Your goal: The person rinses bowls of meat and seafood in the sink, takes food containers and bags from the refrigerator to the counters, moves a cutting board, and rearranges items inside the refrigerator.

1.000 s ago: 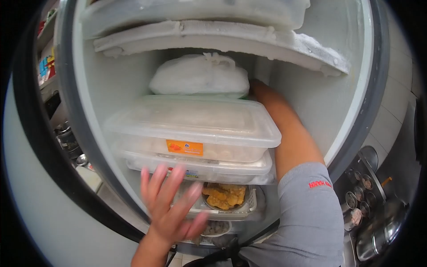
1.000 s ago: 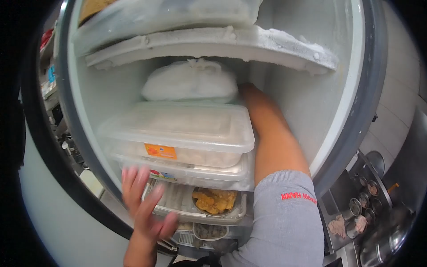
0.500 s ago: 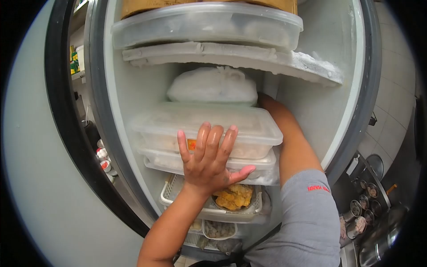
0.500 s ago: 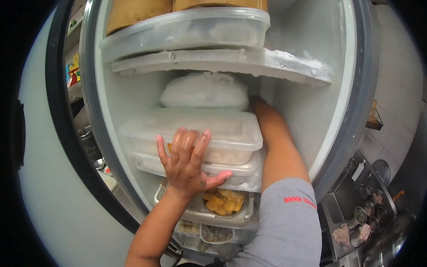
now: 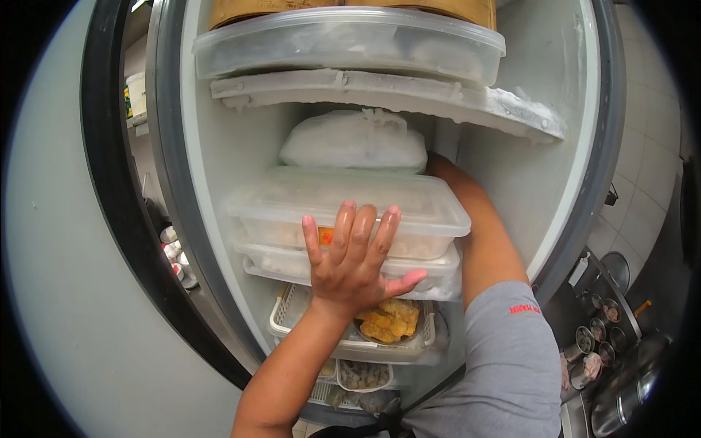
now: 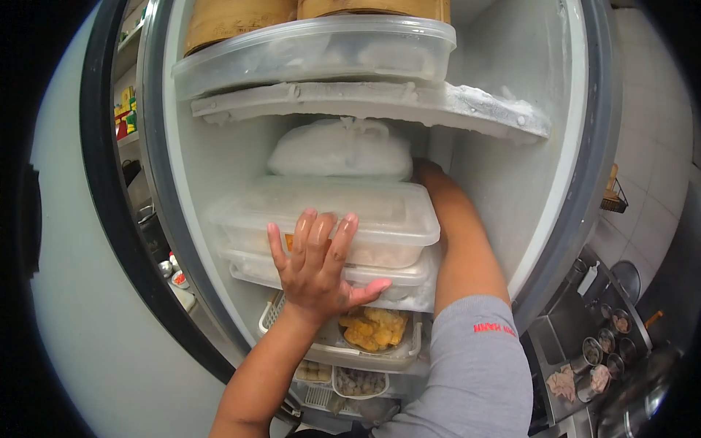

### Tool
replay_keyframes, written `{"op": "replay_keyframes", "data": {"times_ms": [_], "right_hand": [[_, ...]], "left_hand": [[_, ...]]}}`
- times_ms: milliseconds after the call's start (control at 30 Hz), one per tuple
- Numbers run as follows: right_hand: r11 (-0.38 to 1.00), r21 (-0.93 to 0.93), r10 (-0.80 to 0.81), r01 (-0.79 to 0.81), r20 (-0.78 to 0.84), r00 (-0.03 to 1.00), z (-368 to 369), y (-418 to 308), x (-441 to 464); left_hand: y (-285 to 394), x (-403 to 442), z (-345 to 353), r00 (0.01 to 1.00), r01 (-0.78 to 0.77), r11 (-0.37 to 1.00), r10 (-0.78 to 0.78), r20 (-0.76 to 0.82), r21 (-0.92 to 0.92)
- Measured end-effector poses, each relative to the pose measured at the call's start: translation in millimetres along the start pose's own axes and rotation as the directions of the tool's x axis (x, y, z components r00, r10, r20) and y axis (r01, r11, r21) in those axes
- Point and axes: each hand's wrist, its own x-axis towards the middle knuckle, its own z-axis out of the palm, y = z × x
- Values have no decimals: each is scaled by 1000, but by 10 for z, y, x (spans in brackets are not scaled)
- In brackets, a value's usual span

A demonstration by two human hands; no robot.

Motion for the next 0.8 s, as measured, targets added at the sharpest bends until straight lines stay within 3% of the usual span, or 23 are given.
{"op": "replay_keyframes", "data": {"times_ms": [800], "right_hand": [[1000, -16, -3, 4, 38, 999, -97, -105, -93]], "left_hand": [[-2, 0, -12, 1000, 5, 1000, -5, -21, -14]]}}
